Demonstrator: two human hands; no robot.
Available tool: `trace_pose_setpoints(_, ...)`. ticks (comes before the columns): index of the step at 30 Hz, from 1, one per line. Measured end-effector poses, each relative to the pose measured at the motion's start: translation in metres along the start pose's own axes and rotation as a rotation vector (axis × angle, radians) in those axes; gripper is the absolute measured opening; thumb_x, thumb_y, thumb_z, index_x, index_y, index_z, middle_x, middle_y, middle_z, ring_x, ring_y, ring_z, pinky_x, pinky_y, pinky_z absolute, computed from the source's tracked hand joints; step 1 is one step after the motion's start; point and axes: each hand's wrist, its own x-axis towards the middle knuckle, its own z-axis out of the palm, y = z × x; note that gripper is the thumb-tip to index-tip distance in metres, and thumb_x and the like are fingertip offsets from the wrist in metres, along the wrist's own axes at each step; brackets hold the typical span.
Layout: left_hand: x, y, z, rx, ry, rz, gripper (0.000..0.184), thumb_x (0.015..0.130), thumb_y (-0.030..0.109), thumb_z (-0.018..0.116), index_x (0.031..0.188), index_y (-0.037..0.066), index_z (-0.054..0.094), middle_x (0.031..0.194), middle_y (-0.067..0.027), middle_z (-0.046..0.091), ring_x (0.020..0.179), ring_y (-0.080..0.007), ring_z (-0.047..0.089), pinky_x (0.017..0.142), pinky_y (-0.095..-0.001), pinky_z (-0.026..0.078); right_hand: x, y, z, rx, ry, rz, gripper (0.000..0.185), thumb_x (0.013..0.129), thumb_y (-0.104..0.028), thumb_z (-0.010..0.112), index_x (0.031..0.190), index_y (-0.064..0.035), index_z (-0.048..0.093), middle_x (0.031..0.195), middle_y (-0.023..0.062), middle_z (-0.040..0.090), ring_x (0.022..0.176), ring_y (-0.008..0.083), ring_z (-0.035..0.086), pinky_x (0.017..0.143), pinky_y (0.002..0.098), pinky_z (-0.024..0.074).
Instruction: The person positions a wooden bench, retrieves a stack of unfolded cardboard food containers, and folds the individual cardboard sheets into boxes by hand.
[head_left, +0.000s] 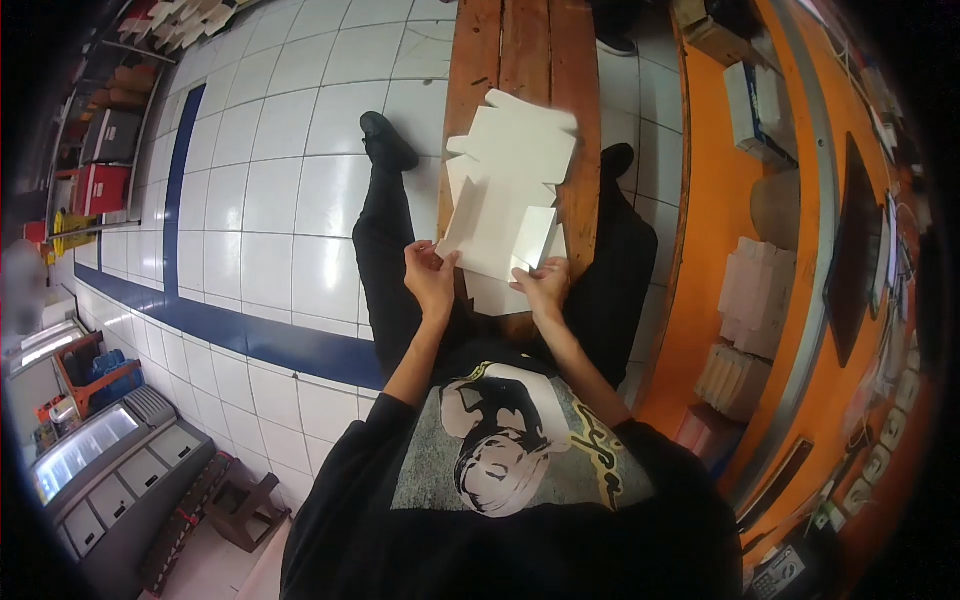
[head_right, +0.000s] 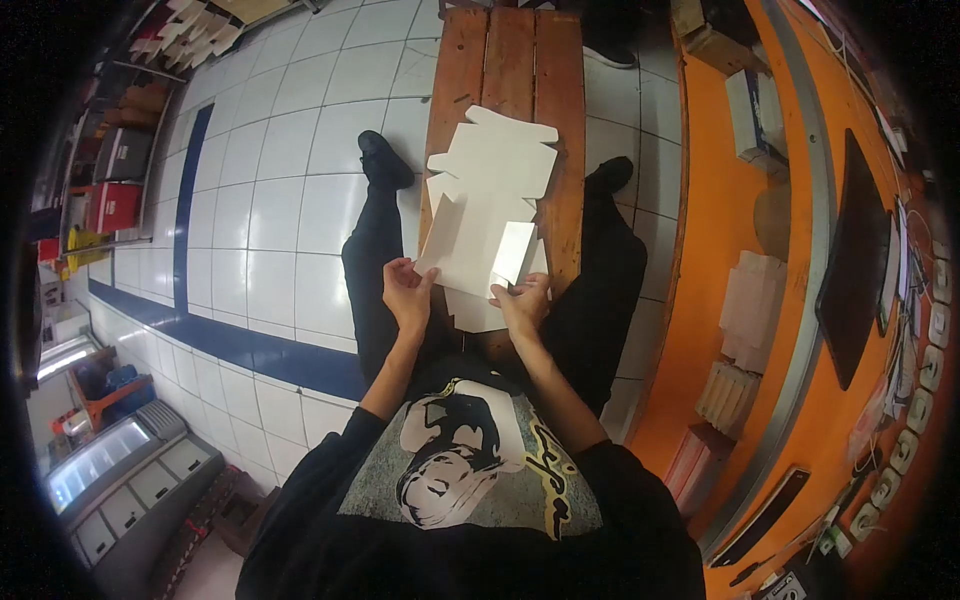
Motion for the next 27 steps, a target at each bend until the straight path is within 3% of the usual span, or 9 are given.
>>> trace_pose_setpoints(5,-0.002,0.005,0.007,0.232,0.009,0.117,0.031,0.071,-0.001,0.076,0.092,0.002,0.053,0.077,-0.0070,0.064,0.071,-0.0150,0.064,0.065,-0.0285,0.050,0.000,-0.002,0.005,0.060,0.005,0.009,0.058,0.066,0.005,0.073,0.108,0.0023,0.033,0.082,0.0143,0.051,0.067,0.0239,0.063,0.054,0.0344,0.0605)
trace_pose_setpoints(7,-0.005,0.007,0.010,0.409,0.005,0.372,0.021,0.077,0.001,0.071,0.090,0.002,0.054,0.075,-0.0109,0.063,0.068,-0.0239,0.063,0.063,-0.0331,0.050,0.000,0.002,0.006,0.125,-0.011,0.021,0.054,0.067,0.006,0.072,0.106,0.0028,0.034,0.081,0.0131,0.050,0.068,0.0222,0.062,0.053,0.0339,0.0604)
trace_pose_setpoints(10,-0.008,0.006,0.014,0.560,-0.085,0.464,0.014,0.079,-0.004,0.060,0.091,0.002,0.055,0.086,-0.0143,0.064,0.079,-0.0315,0.062,0.066,-0.0365,0.049,-0.001,0.003,0.009,0.105,0.008,0.026,0.049,0.068,0.008,0.071,0.103,0.0030,0.036,0.080,0.0123,0.051,0.067,0.0209,0.061,0.054,0.0334,0.0604)
trace_pose_setpoints(11,-0.009,0.002,0.013,0.599,-0.133,0.531,0.020,0.079,-0.006,0.055,0.098,0.001,0.058,0.087,-0.0130,0.065,0.084,-0.0304,0.061,0.072,-0.0373,0.049,-0.002,0.003,0.009,0.106,0.007,0.029,0.049,0.068,0.008,0.071,0.103,0.0030,0.036,0.080,0.0123,0.051,0.067,0.0209,0.061,0.054,0.0334,0.0604)
trace_pose_setpoints(15,-0.017,-0.006,0.009,0.700,-0.240,0.562,0.028,0.080,-0.005,0.053,0.108,-0.004,0.057,0.093,-0.0151,0.064,0.087,-0.0321,0.061,0.080,-0.0388,0.049,-0.003,0.004,0.012,0.103,0.029,0.036,0.046,0.069,0.007,0.070,0.102,0.0021,0.038,0.079,0.0117,0.053,0.067,0.0197,0.061,0.054,0.0327,0.0604)
trace_pose_setpoints(18,-0.022,-0.007,0.011,0.790,-0.250,0.747,0.036,0.079,-0.005,0.053,0.115,-0.009,0.052,0.103,-0.0193,0.061,0.096,-0.0345,0.060,0.085,-0.0391,0.049,-0.004,0.004,0.010,0.132,0.017,0.049,0.046,0.071,0.009,0.068,0.102,0.0007,0.036,0.084,0.0131,0.053,0.071,0.0221,0.062,0.057,0.0352,0.0608)
trace_pose_setpoints(20,-0.025,-0.008,0.012,0.825,-0.330,0.853,0.037,0.083,-0.005,0.050,0.119,-0.011,0.048,0.114,-0.0300,0.056,0.105,-0.0421,0.056,0.090,-0.0418,0.048,-0.004,0.006,0.010,0.136,-0.008,0.055,0.046,0.072,0.010,0.066,0.103,-0.0002,0.034,0.089,0.0145,0.052,0.075,0.0249,0.062,0.060,0.0378,0.0614)
trace_pose_setpoints(23,-0.022,-0.011,0.015,0.951,-0.328,0.945,0.038,0.084,-0.002,0.050,0.121,-0.013,0.046,0.116,-0.0325,0.054,0.105,-0.0433,0.056,0.090,-0.0431,0.047,-0.001,0.008,0.012,0.080,0.030,0.028,0.046,0.073,0.010,0.066,0.103,-0.0001,0.033,0.089,0.0140,0.051,0.073,0.0246,0.062,0.061,0.0380,0.0616)
trace_pose_setpoints(27,-0.015,0.008,0.010,0.890,-0.327,0.892,0.026,0.083,-0.002,0.051,0.109,-0.009,0.051,0.111,-0.0237,0.056,0.108,-0.0386,0.056,0.091,-0.0404,0.048,0.000,0.001,0.009,0.166,0.007,0.049,0.046,0.071,0.008,0.068,0.103,0.0002,0.035,0.086,0.0125,0.050,0.072,0.0223,0.061,0.059,0.0365,0.0617)
